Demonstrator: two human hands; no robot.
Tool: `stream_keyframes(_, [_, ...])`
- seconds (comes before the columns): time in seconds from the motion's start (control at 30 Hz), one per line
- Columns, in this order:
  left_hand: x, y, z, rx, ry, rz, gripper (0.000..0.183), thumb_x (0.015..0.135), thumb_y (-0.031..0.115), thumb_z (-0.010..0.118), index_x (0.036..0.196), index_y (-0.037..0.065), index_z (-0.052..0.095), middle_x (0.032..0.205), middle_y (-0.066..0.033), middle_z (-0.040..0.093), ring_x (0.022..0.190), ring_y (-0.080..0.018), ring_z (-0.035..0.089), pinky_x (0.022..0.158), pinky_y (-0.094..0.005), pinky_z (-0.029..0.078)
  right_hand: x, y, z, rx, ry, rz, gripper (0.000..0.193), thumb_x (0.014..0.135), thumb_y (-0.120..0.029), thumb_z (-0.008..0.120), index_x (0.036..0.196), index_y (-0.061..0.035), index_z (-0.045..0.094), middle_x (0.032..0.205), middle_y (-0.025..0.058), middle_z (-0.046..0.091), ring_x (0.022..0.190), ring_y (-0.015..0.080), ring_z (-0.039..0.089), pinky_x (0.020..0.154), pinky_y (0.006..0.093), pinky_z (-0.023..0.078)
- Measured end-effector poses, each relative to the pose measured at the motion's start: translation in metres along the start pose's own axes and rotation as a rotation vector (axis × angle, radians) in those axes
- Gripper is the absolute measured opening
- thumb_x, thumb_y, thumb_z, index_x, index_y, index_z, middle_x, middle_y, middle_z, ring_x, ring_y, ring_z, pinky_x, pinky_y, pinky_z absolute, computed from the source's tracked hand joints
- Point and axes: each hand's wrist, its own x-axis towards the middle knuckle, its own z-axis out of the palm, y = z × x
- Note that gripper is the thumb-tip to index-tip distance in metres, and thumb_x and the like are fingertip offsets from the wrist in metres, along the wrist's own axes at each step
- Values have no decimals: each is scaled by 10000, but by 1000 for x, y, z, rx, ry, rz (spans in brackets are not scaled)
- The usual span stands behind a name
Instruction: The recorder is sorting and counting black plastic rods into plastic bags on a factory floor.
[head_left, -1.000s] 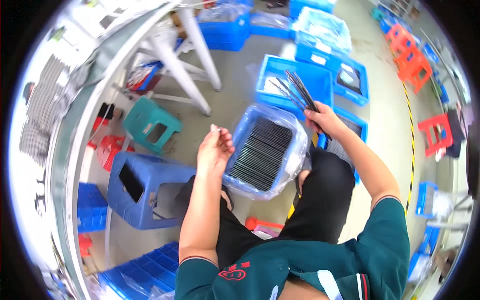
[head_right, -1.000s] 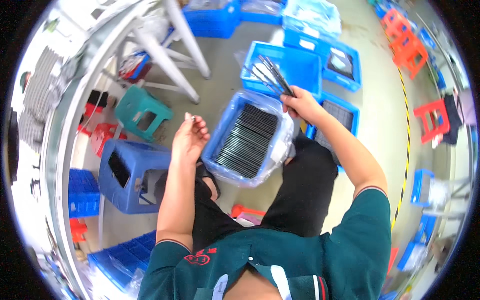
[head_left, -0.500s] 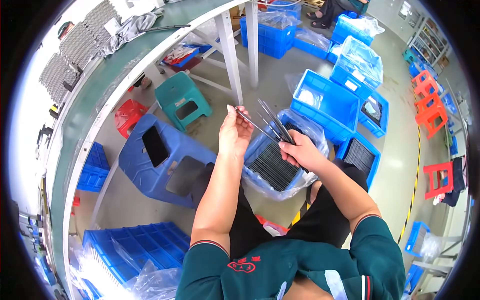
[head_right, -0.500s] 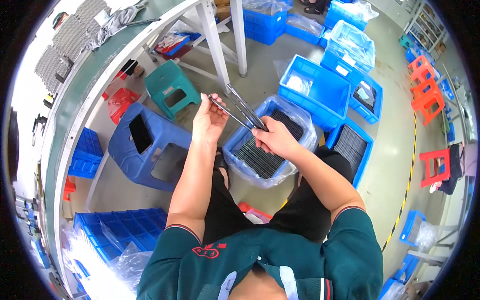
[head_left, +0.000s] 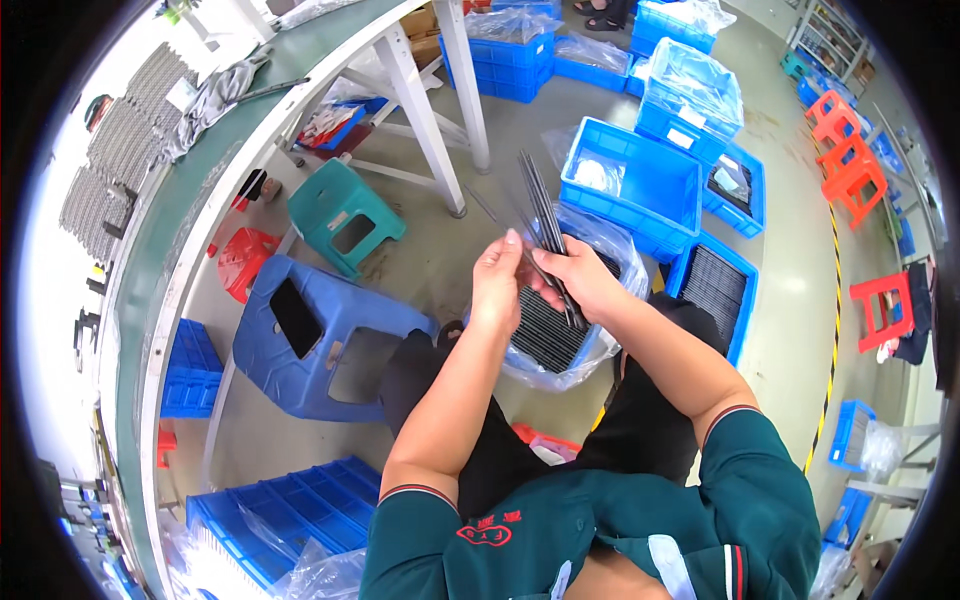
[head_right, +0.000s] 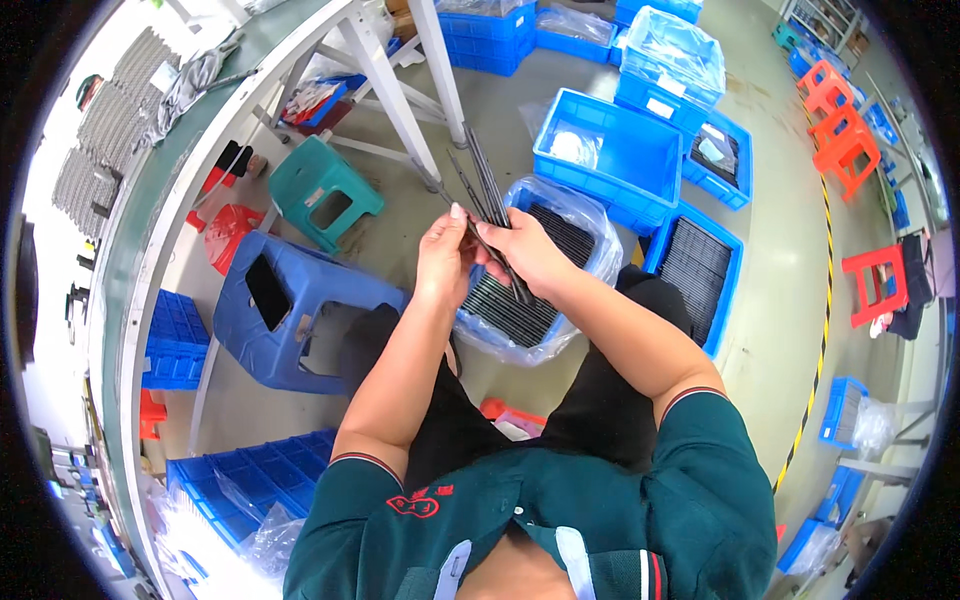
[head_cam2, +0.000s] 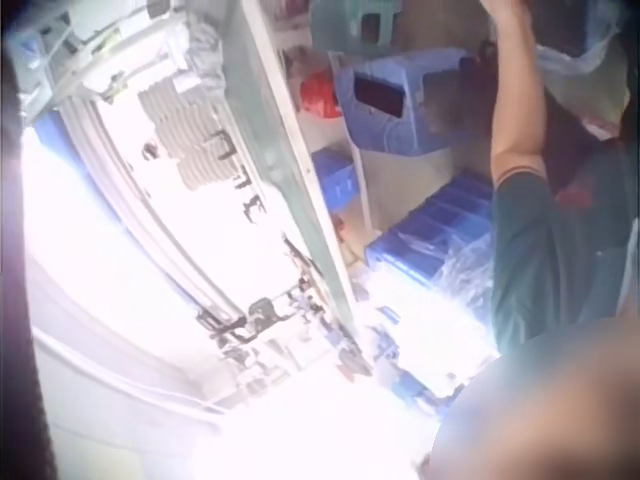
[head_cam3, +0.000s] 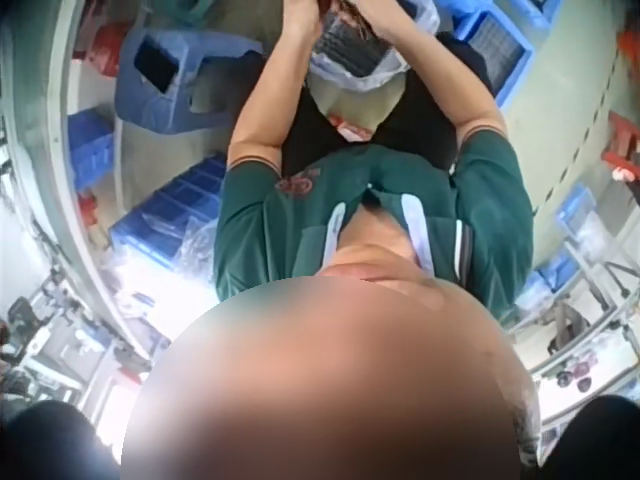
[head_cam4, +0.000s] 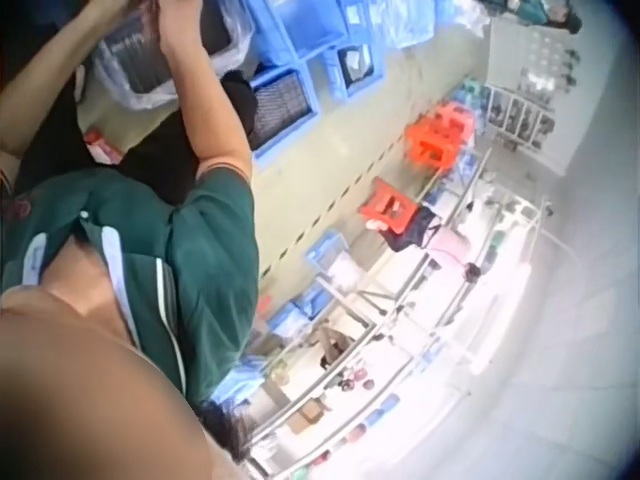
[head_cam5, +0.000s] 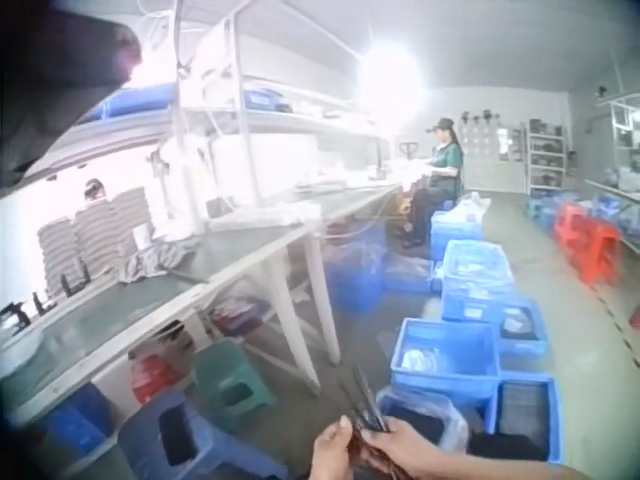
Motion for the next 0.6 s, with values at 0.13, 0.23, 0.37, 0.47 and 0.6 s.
stream_keyframes(0.13, [8, 9, 1, 67, 154, 58, 270, 923, 345, 519, 798, 109, 556, 634, 26, 518, 537, -65, 444, 506, -204, 360, 9, 0, -16, -313, 198, -20, 163, 908, -176, 517, 954, -38, 441, 656, 70, 553, 519, 123, 545, 438, 253, 446])
stream_keyframes(0.23, [4, 11, -5, 55, -72, -117, 292, 942, 326, 480, 810, 69, 524, 705, -12, 511, 607, -123, 464, 555, -241, 379, 15, -12, -26, 20, 139, -106, 201, 861, -220, 615, 850, -84, 466, 572, -48, 397, 435, 42, 332, 380, 212, 261])
stream_keyframes(0.37, [-7, 9, 15, 12, -259, -330, 317, 934, 350, 485, 807, 61, 507, 681, -12, 477, 587, -122, 428, 547, -257, 352, 17, -20, -35, 171, 71, -32, 231, 842, -243, 648, 896, -39, 554, 546, -62, 356, 434, 46, 296, 390, 228, 245])
stream_keyframes(0.47, [-9, 1, 15, 25, -267, -373, 318, 930, 349, 493, 802, 58, 507, 673, -14, 473, 586, -124, 428, 546, -258, 350, 21, -12, -33, 148, 82, -2, 259, 818, -255, 677, 829, -28, 554, 538, -59, 353, 425, 53, 299, 386, 235, 240])
stream_keyframes(0.6, [-15, -5, 9, 176, -309, -448, 312, 925, 343, 503, 800, 56, 507, 669, -18, 483, 588, -132, 440, 552, -255, 365, 36, -23, -49, 149, 309, -137, 286, 792, -254, 697, 707, -73, 492, 511, -28, 387, 401, 80, 350, 360, 243, 272])
